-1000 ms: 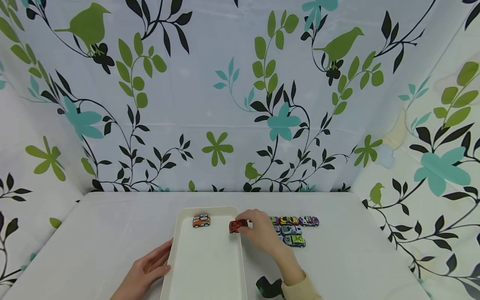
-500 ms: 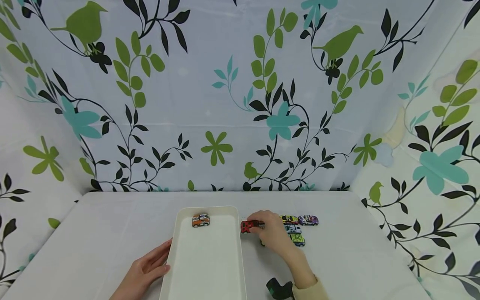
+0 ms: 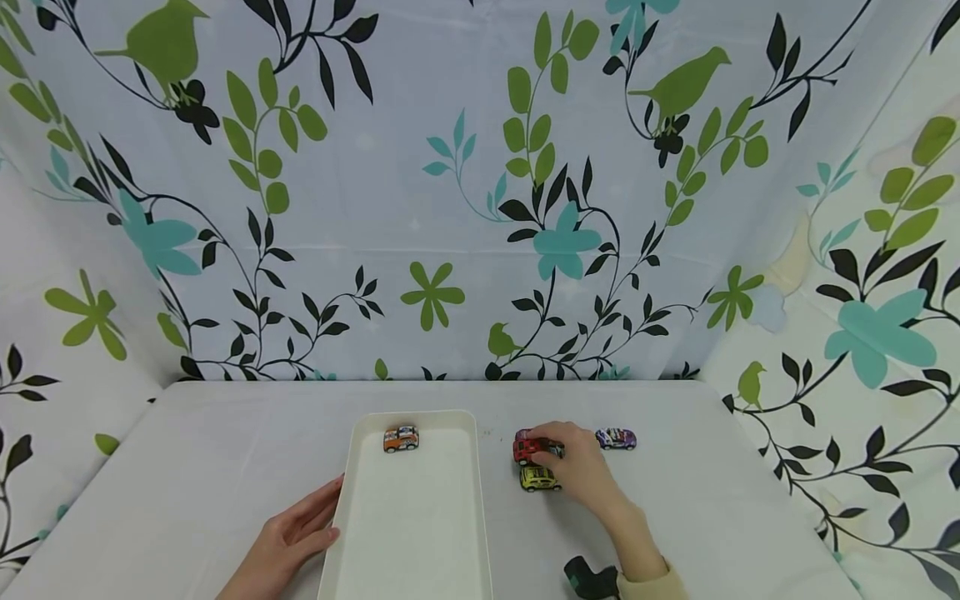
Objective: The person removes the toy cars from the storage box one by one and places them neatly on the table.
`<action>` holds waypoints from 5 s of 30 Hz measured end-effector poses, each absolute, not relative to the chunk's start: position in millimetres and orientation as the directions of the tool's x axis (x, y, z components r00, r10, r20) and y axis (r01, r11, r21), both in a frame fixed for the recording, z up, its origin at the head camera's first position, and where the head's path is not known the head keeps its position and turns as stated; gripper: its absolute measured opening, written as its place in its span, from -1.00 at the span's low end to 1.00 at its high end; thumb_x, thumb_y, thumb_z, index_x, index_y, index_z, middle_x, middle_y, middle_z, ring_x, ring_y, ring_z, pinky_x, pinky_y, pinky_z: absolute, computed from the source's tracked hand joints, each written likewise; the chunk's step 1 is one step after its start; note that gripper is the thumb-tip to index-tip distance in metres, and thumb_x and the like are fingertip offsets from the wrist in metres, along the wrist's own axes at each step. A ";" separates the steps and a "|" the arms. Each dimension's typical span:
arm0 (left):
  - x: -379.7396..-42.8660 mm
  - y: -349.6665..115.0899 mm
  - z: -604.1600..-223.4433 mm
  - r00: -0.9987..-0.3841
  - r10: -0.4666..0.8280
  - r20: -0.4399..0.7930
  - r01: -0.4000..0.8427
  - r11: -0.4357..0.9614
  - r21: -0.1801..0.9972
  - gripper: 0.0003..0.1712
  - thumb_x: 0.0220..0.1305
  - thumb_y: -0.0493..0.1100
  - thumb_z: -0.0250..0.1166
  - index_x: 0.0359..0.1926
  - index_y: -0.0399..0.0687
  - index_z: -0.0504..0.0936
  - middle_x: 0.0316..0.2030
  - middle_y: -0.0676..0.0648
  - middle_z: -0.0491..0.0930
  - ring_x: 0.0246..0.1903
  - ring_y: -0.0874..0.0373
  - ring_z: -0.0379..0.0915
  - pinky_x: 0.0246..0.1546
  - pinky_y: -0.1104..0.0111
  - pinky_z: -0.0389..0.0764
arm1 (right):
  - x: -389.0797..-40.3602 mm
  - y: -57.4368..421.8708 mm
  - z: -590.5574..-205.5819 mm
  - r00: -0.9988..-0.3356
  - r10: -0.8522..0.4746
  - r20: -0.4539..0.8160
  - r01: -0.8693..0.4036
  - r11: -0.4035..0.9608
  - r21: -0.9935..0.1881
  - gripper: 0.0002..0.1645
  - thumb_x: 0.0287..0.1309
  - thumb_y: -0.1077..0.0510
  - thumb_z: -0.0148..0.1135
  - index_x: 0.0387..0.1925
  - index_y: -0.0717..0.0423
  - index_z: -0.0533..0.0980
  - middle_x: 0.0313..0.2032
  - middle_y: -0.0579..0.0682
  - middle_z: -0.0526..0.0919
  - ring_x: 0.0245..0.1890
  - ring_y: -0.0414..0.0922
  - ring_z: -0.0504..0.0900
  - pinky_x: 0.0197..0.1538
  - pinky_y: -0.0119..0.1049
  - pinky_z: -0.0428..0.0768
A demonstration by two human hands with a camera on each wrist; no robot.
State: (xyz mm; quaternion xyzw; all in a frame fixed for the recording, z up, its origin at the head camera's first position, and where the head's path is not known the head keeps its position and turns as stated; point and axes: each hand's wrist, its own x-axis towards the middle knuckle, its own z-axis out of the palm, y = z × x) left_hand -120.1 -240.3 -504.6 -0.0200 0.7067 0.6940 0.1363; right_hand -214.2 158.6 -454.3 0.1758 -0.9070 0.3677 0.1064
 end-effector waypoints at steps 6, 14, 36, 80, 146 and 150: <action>-120.7 -240.0 -503.4 -0.963 0.145 -0.229 -0.225 0.044 0.973 -0.15 0.35 -0.13 0.31 0.54 -0.13 0.12 0.52 -0.14 0.09 0.16 0.65 0.32 0.15 0.53 0.52 | -214.0 175.2 -457.5 -0.916 -0.212 0.340 -0.387 0.684 -0.618 -0.66 -0.02 0.35 0.49 -0.15 0.07 0.72 -0.11 -0.06 0.76 0.01 0.01 0.68 0.12 0.01 0.62; -119.6 -239.7 -501.1 -0.967 0.153 -0.205 -0.198 0.059 0.978 -0.17 0.37 -0.14 0.29 0.54 -0.15 0.12 0.52 -0.19 0.08 0.19 0.62 0.30 0.14 0.52 0.53 | -212.8 197.0 -458.9 -0.931 -0.185 0.316 -0.349 0.706 -0.616 -0.63 0.01 0.34 0.47 -0.08 0.12 0.70 -0.05 0.01 0.75 0.06 0.06 0.66 0.17 0.04 0.60; -118.5 -238.9 -509.6 -0.971 0.147 -0.186 -0.180 0.056 0.982 -0.18 0.37 -0.16 0.29 0.54 -0.14 0.13 0.52 -0.18 0.10 0.17 0.63 0.32 0.12 0.53 0.54 | -212.9 251.5 -474.8 -0.918 -0.137 0.372 -0.343 0.747 -0.569 -0.60 -0.02 0.39 0.47 -0.06 0.14 0.69 -0.03 0.10 0.74 0.03 0.13 0.67 0.13 0.10 0.60; -120.3 -240.5 -509.2 -0.962 0.172 -0.212 -0.210 0.032 0.977 -0.15 0.39 -0.12 0.28 0.56 -0.14 0.07 0.54 -0.20 0.04 0.17 0.64 0.32 0.16 0.46 0.55 | -219.7 286.3 -491.3 -0.935 -0.096 0.340 -0.292 0.752 -0.591 -0.66 -0.03 0.47 0.44 -0.17 0.19 0.69 -0.11 0.06 0.69 -0.15 0.07 0.72 -0.04 -0.14 0.72; -120.1 -242.8 -505.6 -0.962 0.200 -0.185 -0.184 0.026 0.983 -0.13 0.38 -0.16 0.29 0.55 -0.19 0.05 0.54 -0.19 0.02 0.18 0.65 0.28 0.17 0.54 0.50 | -233.2 116.0 -430.4 -0.859 -0.343 0.380 -0.512 0.602 -0.613 -0.64 0.10 0.30 0.44 -0.02 0.13 0.67 -0.06 -0.03 0.70 -0.01 -0.04 0.66 0.04 -0.02 0.67; -120.3 -244.3 -505.6 -0.962 0.198 -0.186 -0.186 0.020 0.982 -0.12 0.37 -0.15 0.29 0.55 -0.20 0.05 0.54 -0.20 0.01 0.18 0.66 0.29 0.17 0.52 0.51 | -236.4 85.7 -423.1 -0.835 -0.405 0.373 -0.550 0.576 -0.605 -0.67 0.15 0.28 0.41 -0.02 0.16 0.66 -0.06 0.02 0.70 -0.02 -0.02 0.66 0.05 -0.03 0.66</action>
